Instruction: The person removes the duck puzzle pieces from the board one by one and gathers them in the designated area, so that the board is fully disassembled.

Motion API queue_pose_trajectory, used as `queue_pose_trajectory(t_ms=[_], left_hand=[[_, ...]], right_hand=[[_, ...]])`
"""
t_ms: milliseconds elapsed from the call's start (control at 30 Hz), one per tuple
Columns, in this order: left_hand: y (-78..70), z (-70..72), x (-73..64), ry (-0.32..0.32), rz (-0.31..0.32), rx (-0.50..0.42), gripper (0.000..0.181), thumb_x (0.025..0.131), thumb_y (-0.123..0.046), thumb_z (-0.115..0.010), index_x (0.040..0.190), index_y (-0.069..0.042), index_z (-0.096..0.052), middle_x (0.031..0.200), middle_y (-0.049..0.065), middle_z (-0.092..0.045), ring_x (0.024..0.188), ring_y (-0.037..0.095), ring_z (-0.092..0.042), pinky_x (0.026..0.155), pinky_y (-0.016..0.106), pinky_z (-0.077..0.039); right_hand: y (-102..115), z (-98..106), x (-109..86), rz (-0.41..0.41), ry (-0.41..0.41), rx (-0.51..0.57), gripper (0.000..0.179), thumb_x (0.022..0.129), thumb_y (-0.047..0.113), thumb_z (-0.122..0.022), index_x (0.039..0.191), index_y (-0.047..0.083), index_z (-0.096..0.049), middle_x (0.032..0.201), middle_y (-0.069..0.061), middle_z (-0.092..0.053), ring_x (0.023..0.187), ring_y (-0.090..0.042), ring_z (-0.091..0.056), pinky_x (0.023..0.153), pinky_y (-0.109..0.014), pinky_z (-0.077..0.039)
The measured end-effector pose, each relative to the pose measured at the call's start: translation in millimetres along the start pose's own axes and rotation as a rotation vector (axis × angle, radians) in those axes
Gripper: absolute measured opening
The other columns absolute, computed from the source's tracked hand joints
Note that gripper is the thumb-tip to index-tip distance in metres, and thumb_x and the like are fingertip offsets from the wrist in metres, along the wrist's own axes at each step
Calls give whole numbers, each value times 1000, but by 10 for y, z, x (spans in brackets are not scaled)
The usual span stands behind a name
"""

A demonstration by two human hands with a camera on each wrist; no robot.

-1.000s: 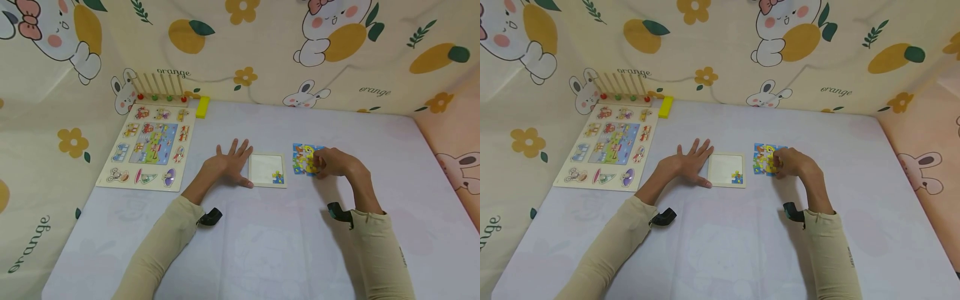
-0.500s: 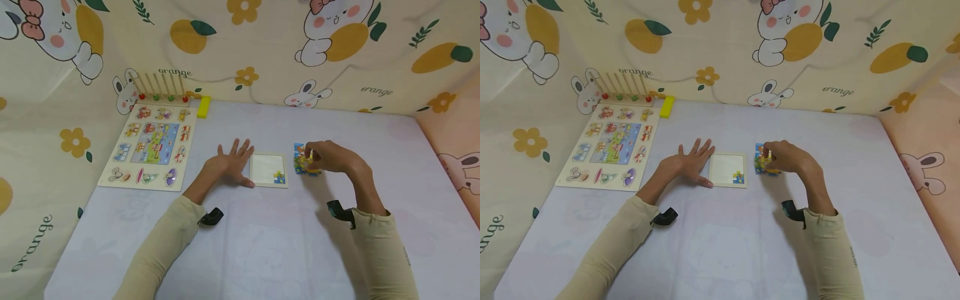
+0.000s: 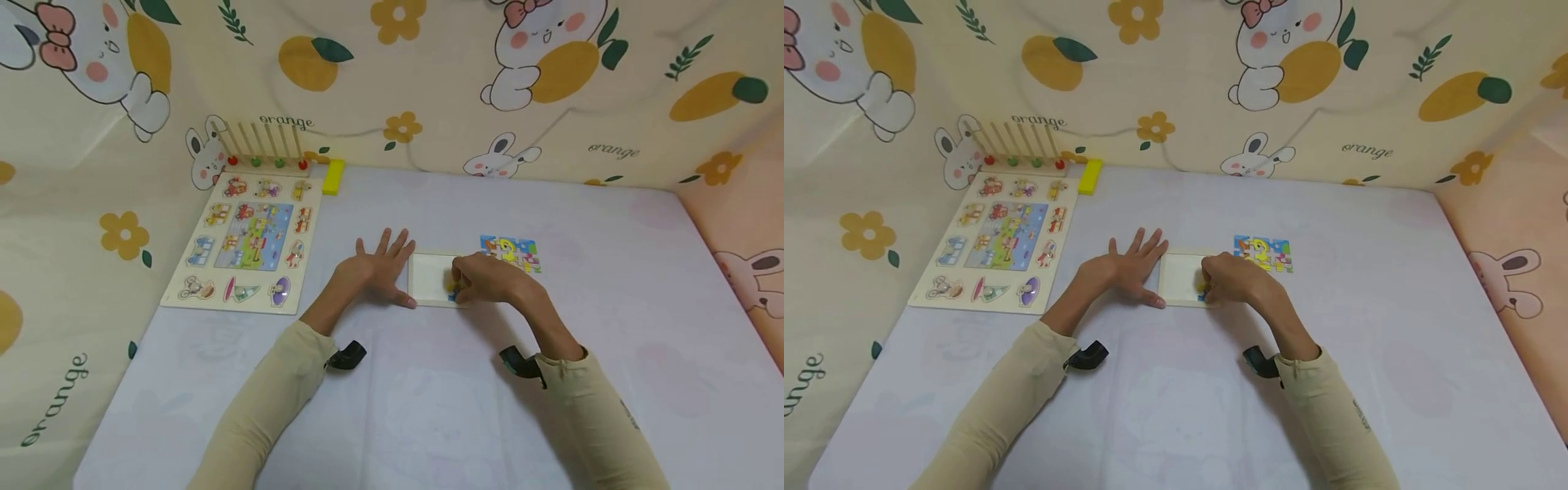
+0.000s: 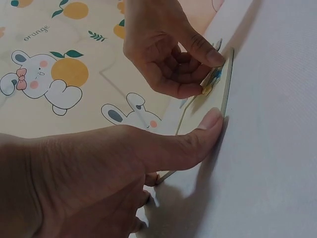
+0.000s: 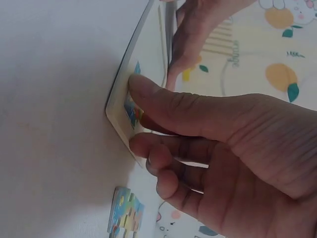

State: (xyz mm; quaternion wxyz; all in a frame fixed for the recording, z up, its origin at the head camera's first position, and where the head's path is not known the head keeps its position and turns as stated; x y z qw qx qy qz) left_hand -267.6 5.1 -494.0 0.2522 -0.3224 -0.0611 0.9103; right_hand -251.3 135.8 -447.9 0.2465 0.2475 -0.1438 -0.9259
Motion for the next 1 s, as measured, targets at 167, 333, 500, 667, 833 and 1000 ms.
queue_pose_trajectory(t_ms=[167,333,500,667,833,1000], left_hand=[[2,13,-5,-13,7,3,125,89,-68,-70,168,-17,12,173,6,31,161,35,28,124,78,2],[27,16,-7,-15,21,6,125,89,-69,-70,168,-17,11,173,5,30,161,34,27,125,77,1],[29,13,0,-17,13,12,125,89,-69,-70,168,-17,12,173,6,31,161,34,28,124,78,2],[20,16,0,-14,2,-7,126,89,-68,-70,168,-16,13,172,5,33,160,34,30,123,78,3],[14,35,-2,-13,2,-11,125,90,-68,-70,168,-17,13,171,5,33,160,34,30,123,78,4],[31,22,-7,-2,6,-13,125,90,-68,-70,168,-17,13,171,5,34,159,33,31,123,78,4]], right_hand=[[14,40,-2,40,-54,20,31,84,3,-85,97,3,-56,79,-4,-53,75,-17,-50,70,-29,-40],[51,90,-30,134,-90,94,28,85,-4,-79,95,4,-54,78,-4,-56,75,-16,-52,77,-36,-46],[-72,263,-173,127,-163,171,19,91,-4,-73,101,6,-60,86,-7,-69,81,-19,-62,85,-42,-51],[-427,539,-442,30,-269,208,16,95,-5,-69,106,4,-63,96,-14,-76,87,-25,-70,75,-31,-54],[-851,658,-679,-82,-280,183,14,97,-6,-65,108,2,-64,90,-13,-76,77,-24,-67,69,-28,-49],[-1206,519,-723,-152,-189,197,14,96,-5,-64,109,0,-64,88,-11,-76,76,-21,-65,70,-31,-47]])
Point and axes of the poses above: each hand's wrist, its own x-axis towards the middle knuckle, its own z-axis out of the back of the hand, y = z × x, the point moved 10 cm from there along x, towards the middle knuckle
